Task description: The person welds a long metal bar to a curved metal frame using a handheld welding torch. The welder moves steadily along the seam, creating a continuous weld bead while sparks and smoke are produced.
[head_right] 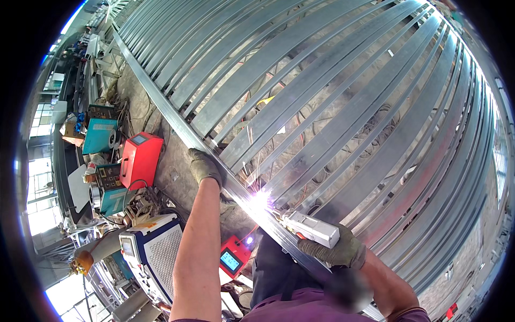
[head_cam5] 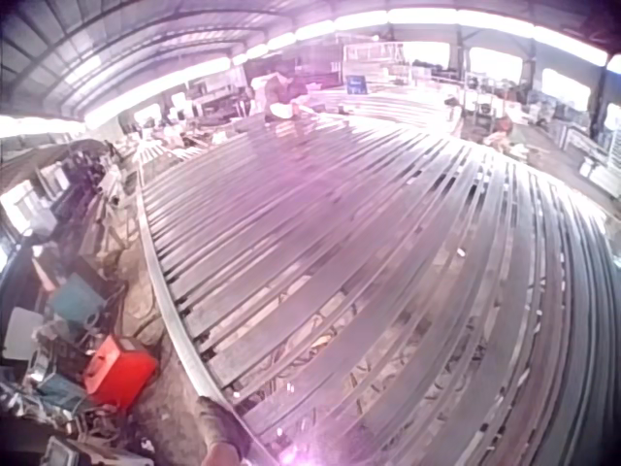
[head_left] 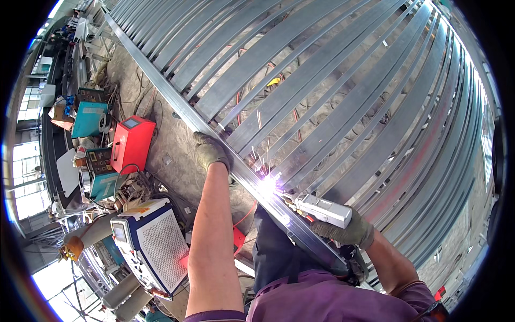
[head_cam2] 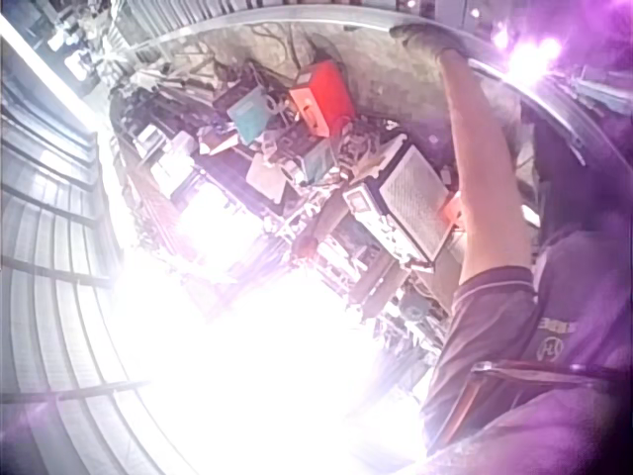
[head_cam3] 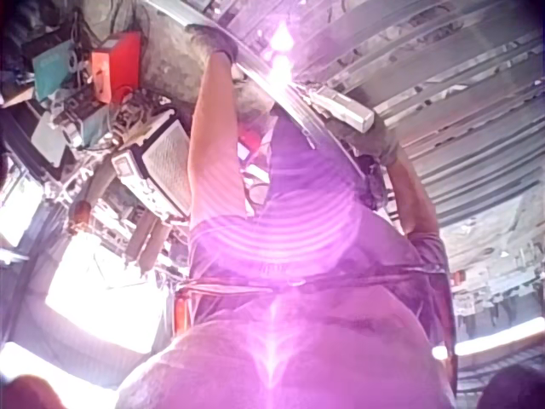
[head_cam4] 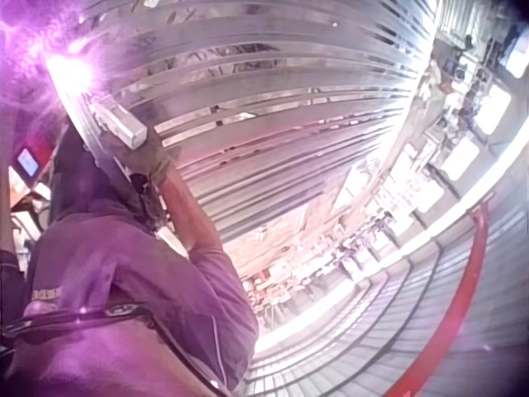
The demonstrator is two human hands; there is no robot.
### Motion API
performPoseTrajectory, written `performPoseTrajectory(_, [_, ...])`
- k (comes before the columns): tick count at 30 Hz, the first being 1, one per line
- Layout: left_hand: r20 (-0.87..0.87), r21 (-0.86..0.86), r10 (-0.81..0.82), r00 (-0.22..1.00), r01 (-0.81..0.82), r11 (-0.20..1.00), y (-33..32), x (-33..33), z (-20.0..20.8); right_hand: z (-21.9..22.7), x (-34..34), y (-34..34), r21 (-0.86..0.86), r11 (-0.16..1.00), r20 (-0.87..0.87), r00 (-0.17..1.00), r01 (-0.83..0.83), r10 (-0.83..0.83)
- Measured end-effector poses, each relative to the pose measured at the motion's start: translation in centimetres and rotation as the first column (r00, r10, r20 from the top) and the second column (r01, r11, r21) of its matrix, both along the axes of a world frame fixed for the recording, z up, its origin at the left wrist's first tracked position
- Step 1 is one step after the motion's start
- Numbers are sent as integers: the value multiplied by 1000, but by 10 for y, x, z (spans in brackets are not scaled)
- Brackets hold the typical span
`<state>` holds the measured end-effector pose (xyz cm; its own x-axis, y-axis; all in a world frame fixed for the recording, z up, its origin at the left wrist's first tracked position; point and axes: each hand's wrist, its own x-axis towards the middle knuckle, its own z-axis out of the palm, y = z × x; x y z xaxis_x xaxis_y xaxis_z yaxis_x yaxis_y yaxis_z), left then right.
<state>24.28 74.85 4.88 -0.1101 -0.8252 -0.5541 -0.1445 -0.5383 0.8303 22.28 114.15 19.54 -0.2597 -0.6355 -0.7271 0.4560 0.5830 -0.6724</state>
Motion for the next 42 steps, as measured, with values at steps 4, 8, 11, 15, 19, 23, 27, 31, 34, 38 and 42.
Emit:
performPoseTrajectory(4, [95, -20, 4, 995, -2, 1000, 3, -3, 10, -4, 2, 5, -71, 997, -9, 1000, -12, 12])
performPoseTrajectory(8, [270, -142, -17, 963, 57, 988, -27, 17, -39, 6, 5, -3, 6, 998, 184, 981, 57, -57])
performPoseTrajectory(11, [-290, 79, -16, 957, 41, 996, -18, 10, -27, -3, 3, 8, 47, 996, -49, 996, -75, 78])
performPoseTrajectory(15, [-73, 12, 35, 997, -35, 999, -20, 9, -33, 6, 0, 5, 3, 998, 9, 998, -61, 61])
performPoseTrajectory(19, [172, -94, 20, 985, -3, 996, -13, 4, -23, 6, 2, 9, -3, 999, 23, 999, -46, 46])
performPoseTrajectory(23, [-13, -8, 76, 997, -77, 997, -9, 2, -12, 5, 3, 11, 18, 997, -34, 997, -73, 74])
performPoseTrajectory(27, [-186, 60, 114, 976, -105, 993, -10, 1, -11, 0, 6, 14, -1, 998, -39, 998, -57, 57])
performPoseTrajectory(31, [-137, 64, 97, 986, -89, 994, -12, 2, -15, 6, 6, 13, 19, 999, -29, 999, -28, 29])
performPoseTrajectory(34, [-138, 59, 74, 988, -66, 996, -5, -2, -7, 10, 5, 12, 65, 998, 8, 1000, -20, 20])
performPoseTrajectory(38, [-131, 44, 131, 983, -126, 991, -11, -2, -14, 11, 5, 13, 78, 996, 4, 999, -37, 37])
performPoseTrajectory(42, [-198, 81, 132, 971, -118, 990, -12, -3, -16, 8, 5, 15, 68, 996, 4, 998, -59, 59])
